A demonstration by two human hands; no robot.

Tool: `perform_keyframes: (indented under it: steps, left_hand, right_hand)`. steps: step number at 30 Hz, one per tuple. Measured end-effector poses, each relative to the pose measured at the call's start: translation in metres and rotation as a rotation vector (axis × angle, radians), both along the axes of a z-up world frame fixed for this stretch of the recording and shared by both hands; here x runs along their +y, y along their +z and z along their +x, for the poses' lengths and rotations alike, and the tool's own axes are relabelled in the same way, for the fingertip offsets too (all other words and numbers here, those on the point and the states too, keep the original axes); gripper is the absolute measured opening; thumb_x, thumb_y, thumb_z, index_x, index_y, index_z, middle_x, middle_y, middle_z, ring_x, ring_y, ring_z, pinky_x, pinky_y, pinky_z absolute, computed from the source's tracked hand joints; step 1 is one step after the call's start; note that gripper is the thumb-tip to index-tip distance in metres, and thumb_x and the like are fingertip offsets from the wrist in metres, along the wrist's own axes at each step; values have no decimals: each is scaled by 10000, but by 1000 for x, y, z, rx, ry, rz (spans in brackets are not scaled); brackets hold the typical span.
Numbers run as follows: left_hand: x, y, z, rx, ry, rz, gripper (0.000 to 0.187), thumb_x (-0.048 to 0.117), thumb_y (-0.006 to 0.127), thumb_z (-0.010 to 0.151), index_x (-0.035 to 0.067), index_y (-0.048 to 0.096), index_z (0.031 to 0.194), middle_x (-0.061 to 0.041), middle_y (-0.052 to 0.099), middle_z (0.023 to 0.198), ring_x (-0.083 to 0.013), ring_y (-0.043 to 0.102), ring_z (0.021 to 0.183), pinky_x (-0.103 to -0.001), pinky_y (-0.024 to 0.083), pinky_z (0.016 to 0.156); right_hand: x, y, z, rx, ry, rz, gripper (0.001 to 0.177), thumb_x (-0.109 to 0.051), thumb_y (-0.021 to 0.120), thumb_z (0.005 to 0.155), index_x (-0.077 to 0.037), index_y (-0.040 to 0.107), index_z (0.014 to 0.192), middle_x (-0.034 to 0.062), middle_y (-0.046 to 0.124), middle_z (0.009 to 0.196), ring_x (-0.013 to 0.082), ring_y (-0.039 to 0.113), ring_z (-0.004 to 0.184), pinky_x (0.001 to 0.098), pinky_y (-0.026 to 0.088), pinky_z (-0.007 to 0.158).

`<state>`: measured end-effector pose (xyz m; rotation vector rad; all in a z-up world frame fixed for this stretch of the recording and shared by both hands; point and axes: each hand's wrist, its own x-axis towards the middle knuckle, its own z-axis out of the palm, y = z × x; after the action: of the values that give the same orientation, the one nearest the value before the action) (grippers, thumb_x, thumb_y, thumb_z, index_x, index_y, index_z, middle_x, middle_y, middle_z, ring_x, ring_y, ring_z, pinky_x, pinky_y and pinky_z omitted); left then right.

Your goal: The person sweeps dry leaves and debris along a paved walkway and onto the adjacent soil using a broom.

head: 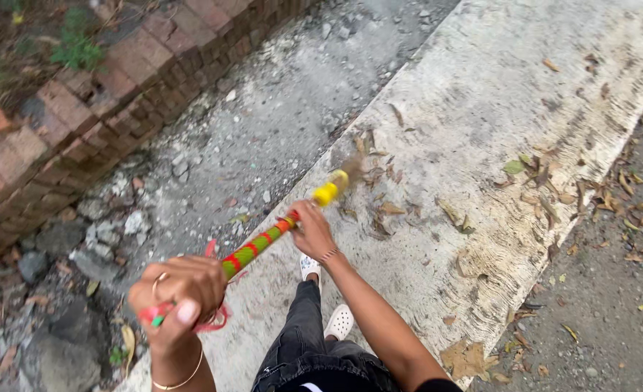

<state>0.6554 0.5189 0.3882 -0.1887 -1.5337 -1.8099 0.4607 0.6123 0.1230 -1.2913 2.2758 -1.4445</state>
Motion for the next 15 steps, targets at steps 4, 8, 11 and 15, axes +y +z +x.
perform_keyframes:
  steps: [4, 8, 11, 15]
  left_hand:
    - [-37, 8, -68, -186, 47, -406, 369, 204, 596, 926, 49, 512, 602, -43, 552, 556, -156, 532, 477, -322, 422, 499]
    - [-52, -91, -166, -434, -152, -568, 454, 182, 686, 926, 43, 436, 573, -78, 496, 515, -183, 485, 455, -351, 364, 461]
    - [-99, -168, -198, -494, -146, 71, 427, 169, 605, 955, 93, 485, 553, -57, 505, 536, -177, 454, 473, -358, 385, 472]
    - [-128, -244, -209, -470, -184, 465, 407, 201, 534, 970, 125, 394, 596, -15, 446, 512, -181, 426, 463, -357, 412, 532]
  right_hand:
    - [-84, -14, -64, -73, 1, -163, 276, 6, 709, 835, -89, 547, 1038, 131, 625, 1044, 367, 638, 1030, 426, 531, 895]
    - [-81, -104, -131, -139, -92, -61, 292, -55, 749, 805, -83, 604, 1057, 148, 673, 1051, 359, 662, 956, 418, 533, 836]
    - [-16, -165, -122, -115, -217, 294, 288, -190, 778, 835, -58, 633, 1045, 194, 658, 1043, 406, 625, 990, 477, 509, 841]
    - [58, -179, -86, -228, -387, 660, 241, -123, 715, 834, -121, 615, 1053, 122, 661, 1104, 419, 557, 1063, 528, 427, 969]
